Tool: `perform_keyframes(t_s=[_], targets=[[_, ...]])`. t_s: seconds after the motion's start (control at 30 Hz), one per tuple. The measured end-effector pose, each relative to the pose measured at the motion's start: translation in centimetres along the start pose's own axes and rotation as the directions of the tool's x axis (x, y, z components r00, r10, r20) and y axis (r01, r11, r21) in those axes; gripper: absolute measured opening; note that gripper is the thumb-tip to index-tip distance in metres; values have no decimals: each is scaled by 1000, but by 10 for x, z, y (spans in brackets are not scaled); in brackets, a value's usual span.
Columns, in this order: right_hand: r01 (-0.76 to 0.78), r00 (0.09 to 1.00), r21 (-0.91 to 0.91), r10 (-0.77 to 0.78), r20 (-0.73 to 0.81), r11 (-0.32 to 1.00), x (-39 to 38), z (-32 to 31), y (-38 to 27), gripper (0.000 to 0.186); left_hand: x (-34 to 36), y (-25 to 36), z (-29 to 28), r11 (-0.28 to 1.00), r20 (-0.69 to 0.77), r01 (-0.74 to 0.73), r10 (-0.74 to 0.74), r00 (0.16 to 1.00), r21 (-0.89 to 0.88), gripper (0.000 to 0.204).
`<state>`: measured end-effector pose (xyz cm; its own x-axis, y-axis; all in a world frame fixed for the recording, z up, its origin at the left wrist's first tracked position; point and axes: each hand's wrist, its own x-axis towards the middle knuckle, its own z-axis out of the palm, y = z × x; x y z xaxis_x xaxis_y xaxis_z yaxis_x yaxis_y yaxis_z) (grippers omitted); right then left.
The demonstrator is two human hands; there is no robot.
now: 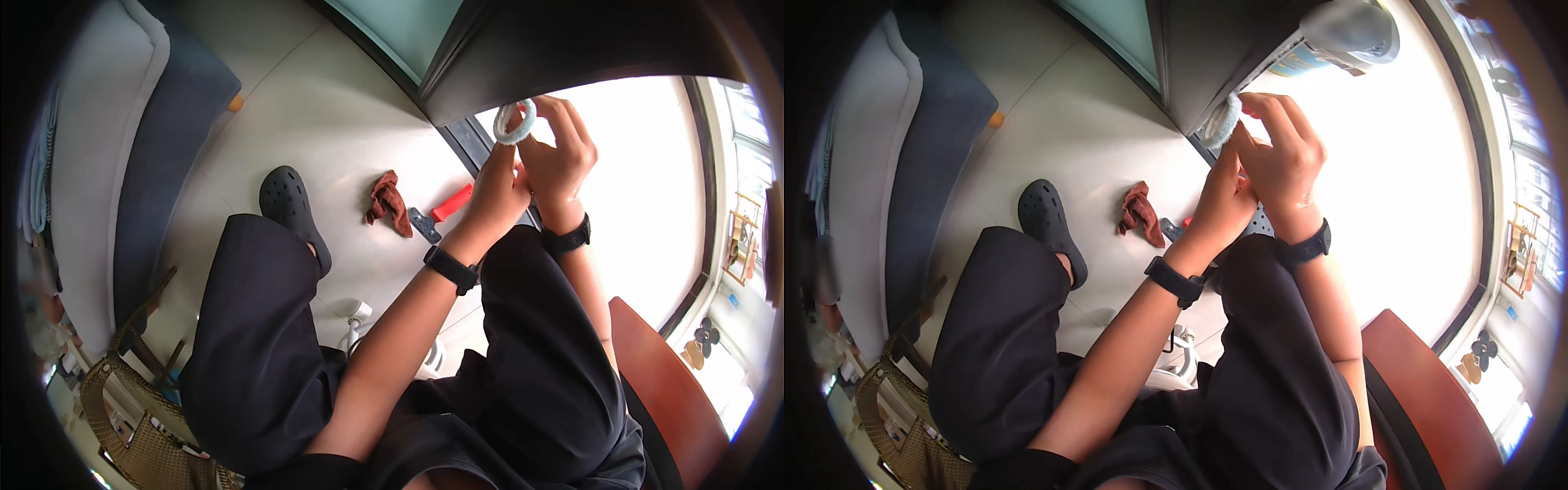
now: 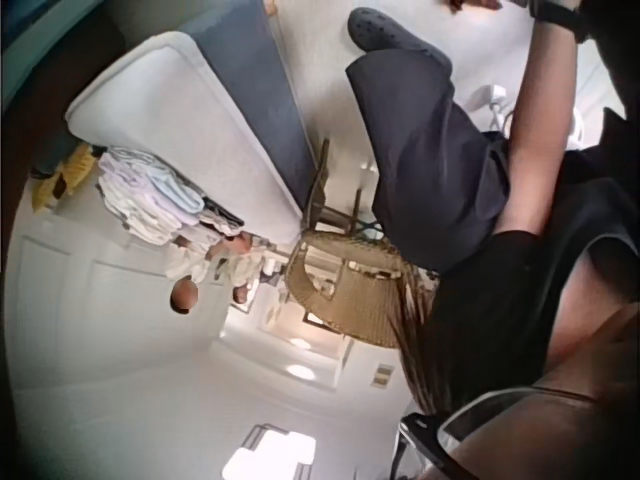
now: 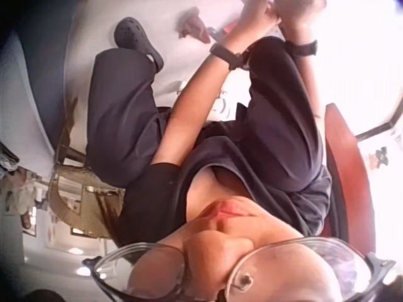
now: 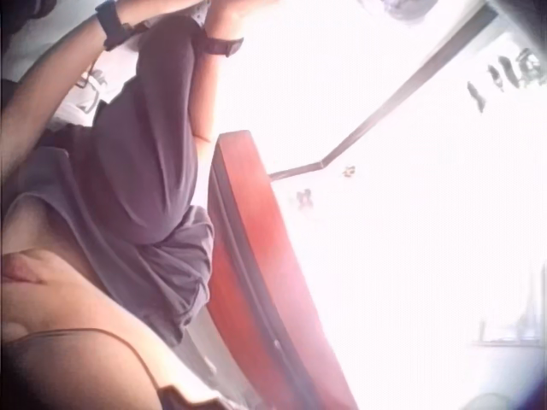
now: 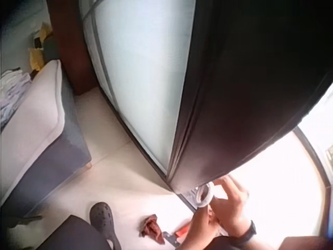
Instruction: The person installs a white fuzzy weather seal strip along the bottom edge of a sliding door frame. They press the seal into the track and adjust it by hand to fit the contour of the frame.
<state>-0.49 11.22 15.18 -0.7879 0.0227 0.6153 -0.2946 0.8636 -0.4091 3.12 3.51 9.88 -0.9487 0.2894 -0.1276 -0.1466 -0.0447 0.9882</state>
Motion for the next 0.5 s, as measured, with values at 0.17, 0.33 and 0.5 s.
perform_keyframes(t_s=[0.17, 0.33, 0.5], targets=[[-39, 999, 75, 39, 5, 996, -3, -2, 3, 18, 5, -2, -1, 997, 80, 13, -7, 997, -82, 48], [-162, 981, 265, 126, 147, 950, 5, -7, 2, 19, 5, -6, -8, 998, 124, 37, -30, 992, -58, 42], [-713, 690, 625, 478, 543, 318, 8, -26, -7, 29, 7, 8, -6, 992, 116, -6, 21, 993, -129, 46]])
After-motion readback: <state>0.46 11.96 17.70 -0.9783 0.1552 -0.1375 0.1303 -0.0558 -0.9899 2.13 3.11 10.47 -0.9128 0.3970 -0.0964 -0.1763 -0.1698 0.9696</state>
